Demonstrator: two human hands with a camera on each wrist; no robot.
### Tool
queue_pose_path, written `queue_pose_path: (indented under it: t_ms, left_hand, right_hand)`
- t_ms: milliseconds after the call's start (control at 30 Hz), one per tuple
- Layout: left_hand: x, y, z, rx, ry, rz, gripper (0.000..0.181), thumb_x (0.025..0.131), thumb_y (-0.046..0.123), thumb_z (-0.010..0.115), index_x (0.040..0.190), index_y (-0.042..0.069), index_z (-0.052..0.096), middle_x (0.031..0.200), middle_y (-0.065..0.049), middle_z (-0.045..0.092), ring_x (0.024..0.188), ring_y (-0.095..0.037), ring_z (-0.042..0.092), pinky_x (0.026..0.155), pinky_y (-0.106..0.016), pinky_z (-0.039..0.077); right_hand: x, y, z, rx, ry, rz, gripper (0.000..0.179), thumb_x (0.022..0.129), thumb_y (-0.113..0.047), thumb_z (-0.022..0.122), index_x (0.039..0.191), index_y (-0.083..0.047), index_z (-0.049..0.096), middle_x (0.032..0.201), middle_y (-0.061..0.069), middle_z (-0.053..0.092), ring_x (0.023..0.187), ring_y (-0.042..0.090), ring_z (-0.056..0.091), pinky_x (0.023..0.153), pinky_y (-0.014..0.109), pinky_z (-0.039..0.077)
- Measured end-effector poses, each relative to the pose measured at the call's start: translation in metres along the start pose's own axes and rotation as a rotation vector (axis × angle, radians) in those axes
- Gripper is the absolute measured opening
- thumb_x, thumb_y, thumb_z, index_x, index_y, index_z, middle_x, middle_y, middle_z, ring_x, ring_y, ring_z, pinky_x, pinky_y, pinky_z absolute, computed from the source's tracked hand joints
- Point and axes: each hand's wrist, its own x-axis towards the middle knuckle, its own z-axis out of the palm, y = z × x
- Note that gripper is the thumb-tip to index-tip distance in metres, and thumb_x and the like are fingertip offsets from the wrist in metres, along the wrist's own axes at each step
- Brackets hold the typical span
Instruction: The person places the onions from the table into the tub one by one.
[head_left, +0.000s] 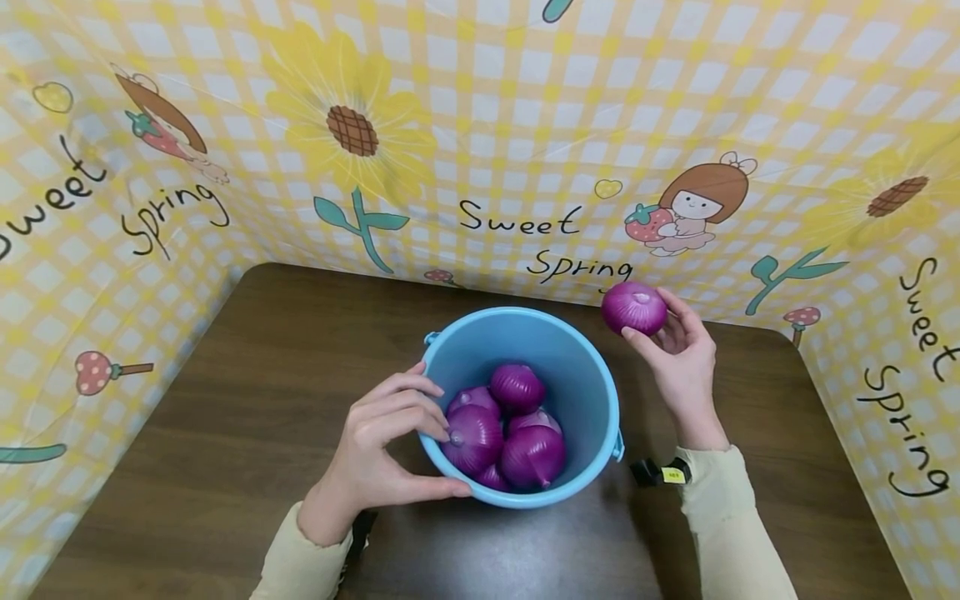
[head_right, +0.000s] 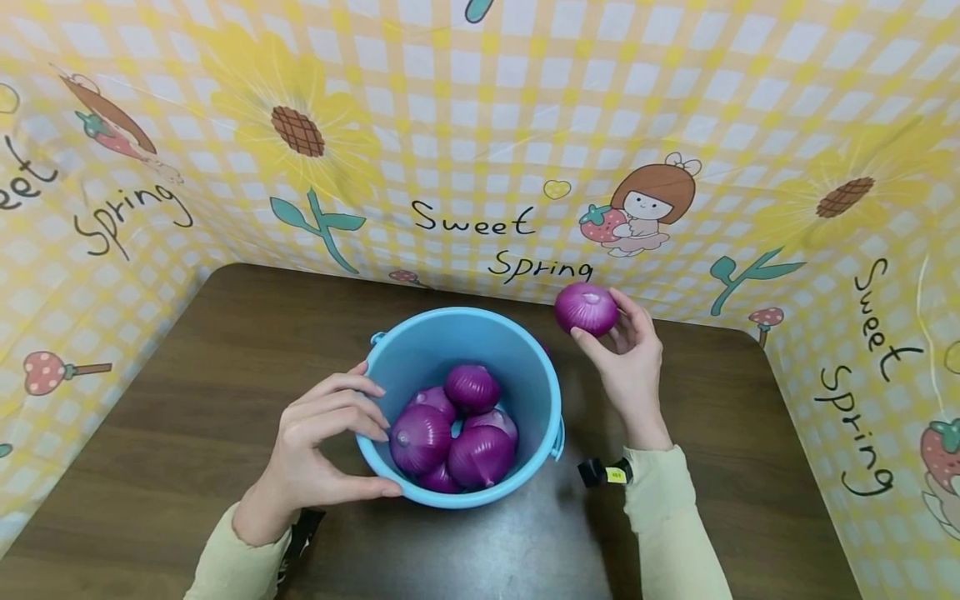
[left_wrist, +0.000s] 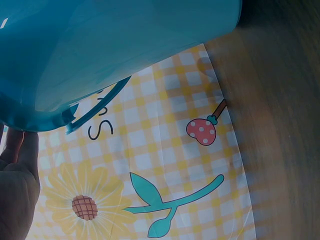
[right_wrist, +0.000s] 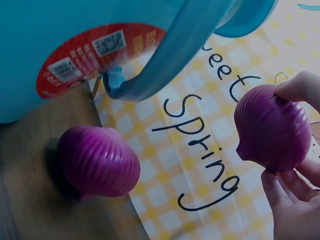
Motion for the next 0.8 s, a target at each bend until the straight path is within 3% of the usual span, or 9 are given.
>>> queue_pose_path:
  t_ms: [300,800]
  left_hand:
    - [0.000,-0.001,0.000,0.003,-0.002,-0.002,0.048,0.069,0.049,0.094,0.078,0.010,0.068,0.081,-0.004,0.069,0.093,-0.030,0.063,0.108,-0.057,0.044]
    - [0.000,0.000,-0.001,0.001,-0.005,-0.006,0.047,0.069,0.049,0.094,0.078,0.010,0.068,0.081,-0.004,0.069,0.093,-0.030,0.063,0.108,-0.057,0.044]
  right_hand:
    - [-0.005,-0.011,0.004,0.060,-0.012,-0.057,0.063,0.083,0.007,0.079,0.141,0.000,0.056,0.139,0.010,0.055,0.129,0.025,0.054,0.107,0.028,0.046]
    - [-0.016,-0.029,0.009,0.130,-0.050,-0.155,0.064,0.081,0.014,0.076,0.140,-0.003,0.058,0.138,0.012,0.053,0.129,0.028,0.053,0.107,0.029,0.046]
